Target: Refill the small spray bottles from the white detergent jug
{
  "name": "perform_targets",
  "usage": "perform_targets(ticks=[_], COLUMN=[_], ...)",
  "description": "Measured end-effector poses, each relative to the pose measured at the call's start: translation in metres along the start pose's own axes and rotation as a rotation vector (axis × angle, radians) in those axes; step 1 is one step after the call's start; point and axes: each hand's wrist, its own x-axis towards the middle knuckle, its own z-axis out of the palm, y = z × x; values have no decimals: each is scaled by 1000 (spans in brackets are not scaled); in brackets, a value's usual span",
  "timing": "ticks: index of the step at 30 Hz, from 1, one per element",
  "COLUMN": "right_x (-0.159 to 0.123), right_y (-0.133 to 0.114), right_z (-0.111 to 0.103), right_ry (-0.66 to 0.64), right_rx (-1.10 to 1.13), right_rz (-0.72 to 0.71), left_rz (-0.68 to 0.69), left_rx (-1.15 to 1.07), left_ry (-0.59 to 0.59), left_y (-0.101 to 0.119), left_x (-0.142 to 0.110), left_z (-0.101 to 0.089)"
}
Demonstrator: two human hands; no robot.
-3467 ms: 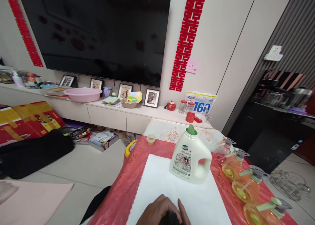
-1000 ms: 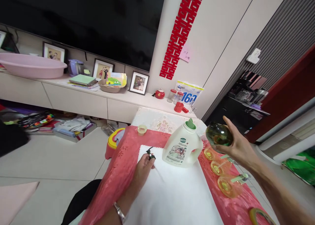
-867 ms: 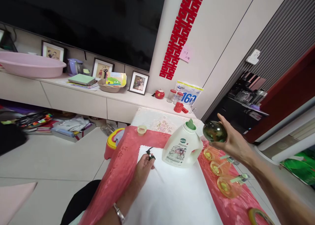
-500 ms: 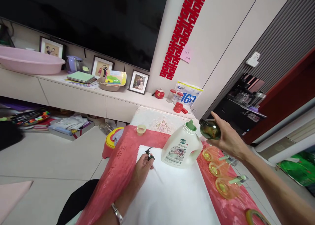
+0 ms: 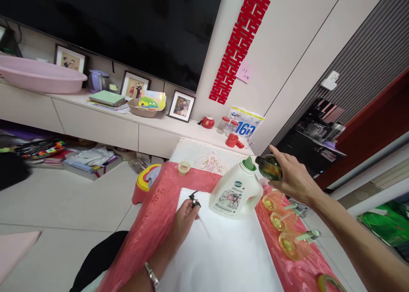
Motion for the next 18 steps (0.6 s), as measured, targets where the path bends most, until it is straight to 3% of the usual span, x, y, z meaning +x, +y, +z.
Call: perform_targets(ticks=[18], right_x=[11], right_y=[-1], right_z=[-4], right_ry=[-4], right_rx=[-121], right_rz=[-49], left_rz=[-10], left_rx=[-14], left_ry=[-2], left_y=[-4], left_x=[2], left_z=[-1])
